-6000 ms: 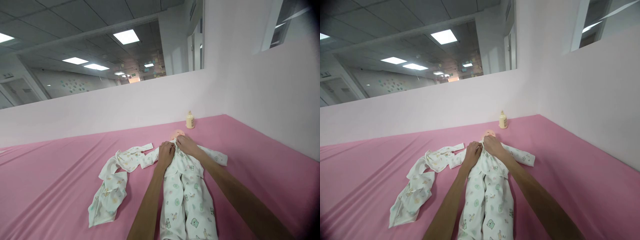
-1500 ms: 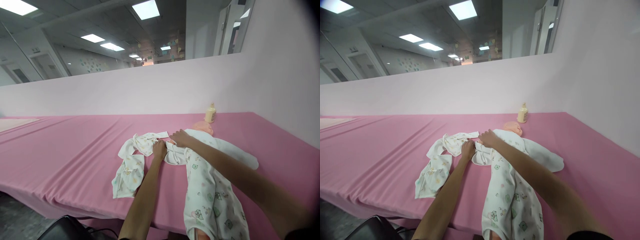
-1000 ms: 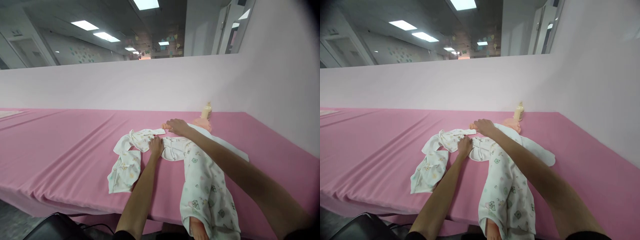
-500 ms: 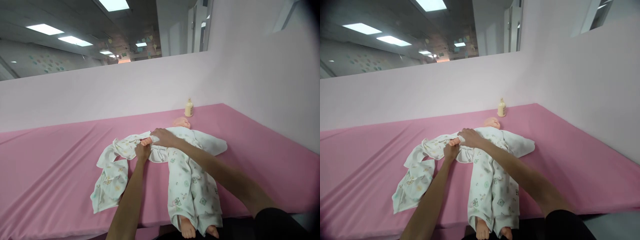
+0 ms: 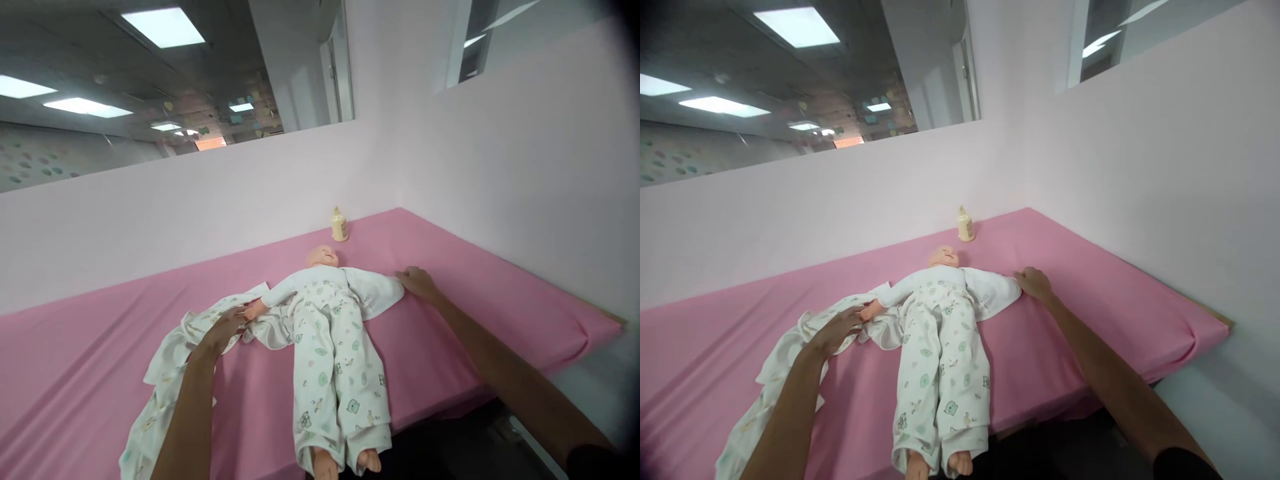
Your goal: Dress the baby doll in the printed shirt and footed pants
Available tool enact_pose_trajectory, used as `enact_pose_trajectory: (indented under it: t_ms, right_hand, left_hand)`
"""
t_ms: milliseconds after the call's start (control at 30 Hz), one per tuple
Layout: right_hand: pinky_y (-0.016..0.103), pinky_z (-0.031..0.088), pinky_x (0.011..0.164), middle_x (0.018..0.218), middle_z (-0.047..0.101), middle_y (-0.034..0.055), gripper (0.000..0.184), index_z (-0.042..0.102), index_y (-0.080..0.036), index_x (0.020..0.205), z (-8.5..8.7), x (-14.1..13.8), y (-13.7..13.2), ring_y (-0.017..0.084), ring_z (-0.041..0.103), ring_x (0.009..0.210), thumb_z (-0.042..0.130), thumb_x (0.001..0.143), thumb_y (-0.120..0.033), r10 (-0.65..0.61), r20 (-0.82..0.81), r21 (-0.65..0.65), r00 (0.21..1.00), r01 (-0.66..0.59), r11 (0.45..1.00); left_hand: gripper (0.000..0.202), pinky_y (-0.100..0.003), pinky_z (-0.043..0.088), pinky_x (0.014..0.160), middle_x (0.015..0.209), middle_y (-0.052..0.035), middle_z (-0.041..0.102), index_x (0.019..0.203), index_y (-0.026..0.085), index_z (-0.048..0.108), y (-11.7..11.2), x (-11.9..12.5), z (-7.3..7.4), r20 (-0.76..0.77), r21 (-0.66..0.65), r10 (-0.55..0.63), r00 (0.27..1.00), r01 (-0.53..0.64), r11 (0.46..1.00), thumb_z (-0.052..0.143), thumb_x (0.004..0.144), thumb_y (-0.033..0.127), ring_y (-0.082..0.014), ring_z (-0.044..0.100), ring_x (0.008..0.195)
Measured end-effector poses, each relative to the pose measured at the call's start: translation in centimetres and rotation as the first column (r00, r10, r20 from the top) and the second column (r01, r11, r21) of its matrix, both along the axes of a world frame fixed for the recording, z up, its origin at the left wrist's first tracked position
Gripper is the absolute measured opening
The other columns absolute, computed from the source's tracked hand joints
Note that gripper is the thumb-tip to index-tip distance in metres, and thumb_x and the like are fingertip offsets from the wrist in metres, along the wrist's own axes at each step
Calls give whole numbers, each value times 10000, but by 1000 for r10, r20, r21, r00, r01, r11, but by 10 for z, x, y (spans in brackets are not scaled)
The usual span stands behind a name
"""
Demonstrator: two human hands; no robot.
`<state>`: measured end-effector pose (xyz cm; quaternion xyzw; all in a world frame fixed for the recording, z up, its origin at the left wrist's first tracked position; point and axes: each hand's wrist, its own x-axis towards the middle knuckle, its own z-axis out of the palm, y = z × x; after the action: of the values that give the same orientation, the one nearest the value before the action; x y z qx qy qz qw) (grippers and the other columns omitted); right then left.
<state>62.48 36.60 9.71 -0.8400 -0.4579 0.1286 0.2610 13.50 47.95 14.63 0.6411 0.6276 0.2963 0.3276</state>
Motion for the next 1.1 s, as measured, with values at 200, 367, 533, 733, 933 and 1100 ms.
enact_pose_trajectory:
  t_ms: [200, 367, 533, 733, 933, 1100]
  right_hand:
    - [341, 411, 727, 984, 653, 155, 534, 647, -127, 1028, 0, -8, 8, 269, 620, 897, 356, 905, -558, 11, 76, -144, 997, 0, 990]
    - [342, 414, 757, 997, 673, 170, 540, 699, -137, 1001, 0, -4, 3, 264, 635, 930, 301, 948, -499, 94, 111, -188, 989, -72, 980]
    - [292, 384, 692, 974, 693, 129, 430, 706, -160, 914, -2, -2, 3, 208, 632, 846, 313, 969, -326, 218, 150, -162, 964, -194, 968]
    - [269, 332, 654, 863, 674, 102, 375, 663, -153, 855, -2, 2, 3, 166, 585, 746, 324, 981, -254, 249, 237, -64, 939, -241, 968]
    - [291, 347, 723, 979, 648, 139, 383, 613, -123, 976, 1, 47, 0, 202, 592, 851, 249, 1013, -236, 19, 306, 67, 952, -41, 997]
    - [337, 381, 754, 991, 628, 190, 510, 585, -60, 1046, -7, 81, -3, 258, 602, 902, 99, 1010, -210, -365, 195, 165, 910, 336, 927]
  left_hand:
    - [326, -426, 453, 988, 1158, -113, 645, 1076, 165, 612, -5, 76, 32, -207, 472, 195, 959, -77, 878, 443, 798, 186, -270, 578, 1141]
    - [353, -369, 369, 1088, 1279, -96, 592, 1173, 175, 596, -20, 185, 41, -502, 436, -323, 803, 557, 707, 405, 888, 257, -219, 510, 1225]
    - [379, -364, 334, 1111, 1384, -79, 548, 1246, 193, 586, -15, 244, 26, -733, 90, -497, 464, 791, 605, 424, 918, 293, -235, 476, 1297]
    - [453, -384, 368, 1075, 1379, -97, 558, 1264, 200, 591, 0, 252, 20, -794, 37, -447, 413, 767, 641, 544, 867, 413, -289, 492, 1291]
    - [466, -374, 304, 1130, 1454, -70, 489, 1301, 211, 580, 0, 245, 23, -812, -51, -472, 343, 764, 643, 520, 851, 318, -270, 431, 1350]
    - [512, -362, 271, 1150, 1483, -74, 449, 1346, 198, 548, 0, 239, 27, -796, -71, -491, 353, 751, 657, 525, 838, 263, -253, 416, 1362]
